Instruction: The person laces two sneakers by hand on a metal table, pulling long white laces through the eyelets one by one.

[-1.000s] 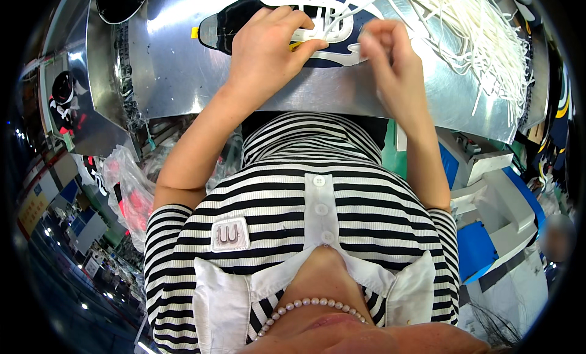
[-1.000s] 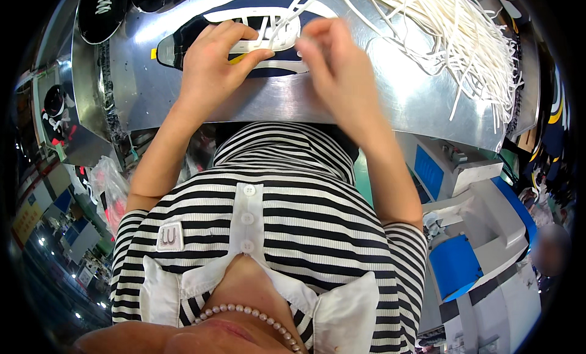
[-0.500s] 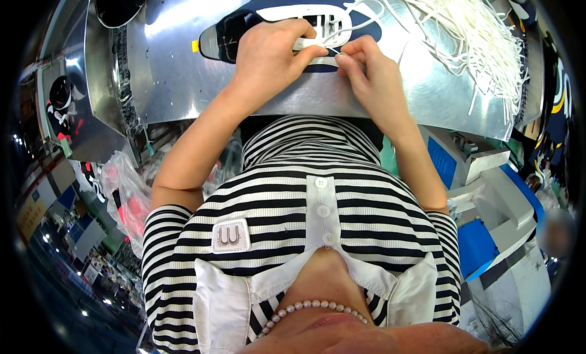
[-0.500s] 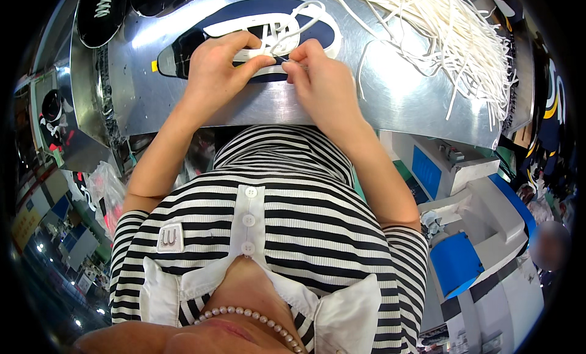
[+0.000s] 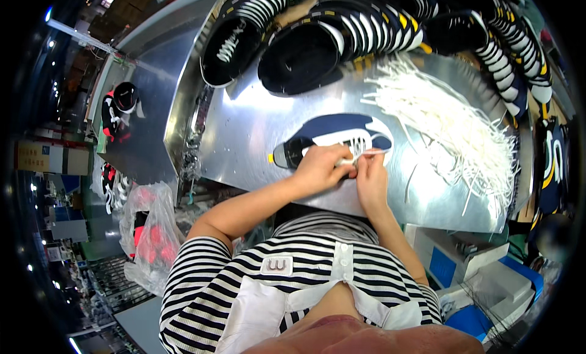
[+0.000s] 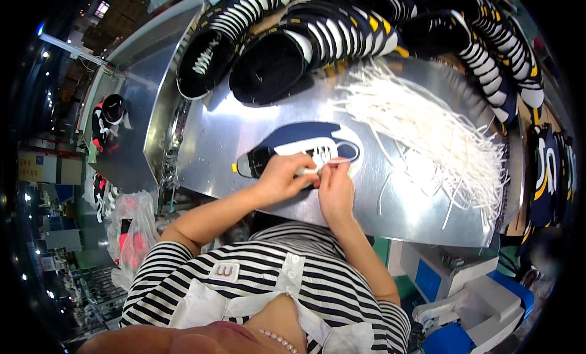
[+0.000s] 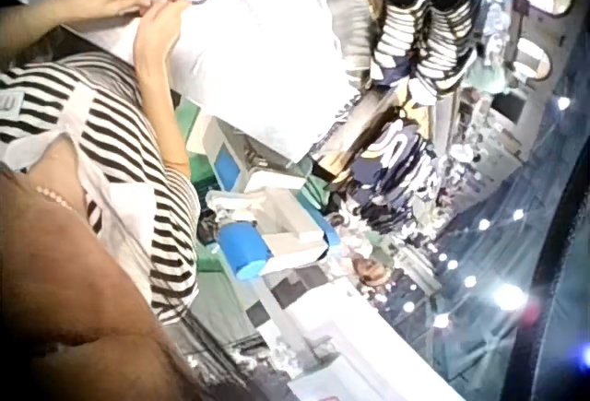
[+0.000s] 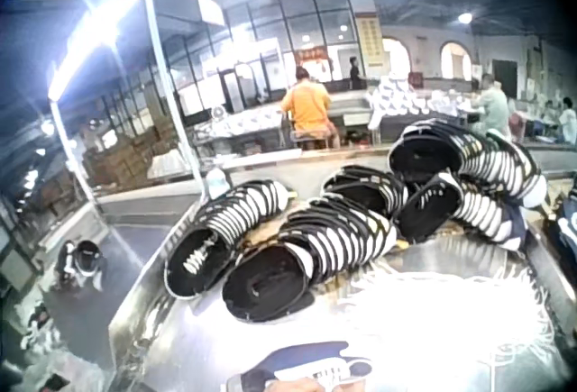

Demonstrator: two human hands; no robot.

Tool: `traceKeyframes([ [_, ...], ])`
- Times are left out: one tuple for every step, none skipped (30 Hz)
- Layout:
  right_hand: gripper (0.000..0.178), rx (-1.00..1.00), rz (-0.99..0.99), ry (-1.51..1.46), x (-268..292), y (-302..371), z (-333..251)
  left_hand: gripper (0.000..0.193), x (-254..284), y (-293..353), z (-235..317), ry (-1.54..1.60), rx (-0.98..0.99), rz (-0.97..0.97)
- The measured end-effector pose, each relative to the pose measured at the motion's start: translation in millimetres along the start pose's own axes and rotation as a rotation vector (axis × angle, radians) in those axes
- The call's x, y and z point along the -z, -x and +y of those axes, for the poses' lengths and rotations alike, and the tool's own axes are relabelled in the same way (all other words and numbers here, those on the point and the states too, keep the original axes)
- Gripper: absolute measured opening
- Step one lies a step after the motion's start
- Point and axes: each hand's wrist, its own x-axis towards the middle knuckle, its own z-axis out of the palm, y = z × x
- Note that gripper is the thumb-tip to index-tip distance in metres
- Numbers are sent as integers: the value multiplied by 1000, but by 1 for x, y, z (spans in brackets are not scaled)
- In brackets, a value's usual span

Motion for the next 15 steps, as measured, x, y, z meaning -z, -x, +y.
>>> traceKeyframes([
  [18,-6,-18,34,3,5,-7,19,0,4,1,2,-21,3],
  [18,-13,-34,66,6,8,-15,19,6,3,3,-31,-32,-1],
  [19,11,-54,133,17,15,-16,18,7,2,7,-52,-47,-14],
  [19,29,-90,193,30,21,-12,18,8,4,10,-78,-44,-29],
  [19,48,-126,250,44,25,-9,17,8,5,10,-141,-73,17],
  [19,82,-103,292,64,29,-4,17,8,2,10,-196,-113,54],
  [20,99,-86,340,88,37,4,16,4,2,9,-238,-144,84],
  [20,117,-68,386,105,47,3,16,8,0,10,-255,-137,111],
  [23,-149,-13,318,121,45,-27,17,3,-1,5,-241,-221,132],
  [19,155,169,205,125,36,-5,17,-4,-2,6,-242,-251,131],
  [21,228,102,174,118,28,-33,16,-6,2,7,-240,-287,105],
  [28,402,-9,62,103,18,-33,15,-6,6,11,-267,-331,90],
  [27,460,-138,24,85,14,-40,14,-6,11,15,-278,-370,126],
  [22,491,-175,275,71,9,-49,13,-8,14,14,-284,-371,147],
  [19,557,-201,520,63,0,-56,13,-6,10,11,-321,-395,187],
])
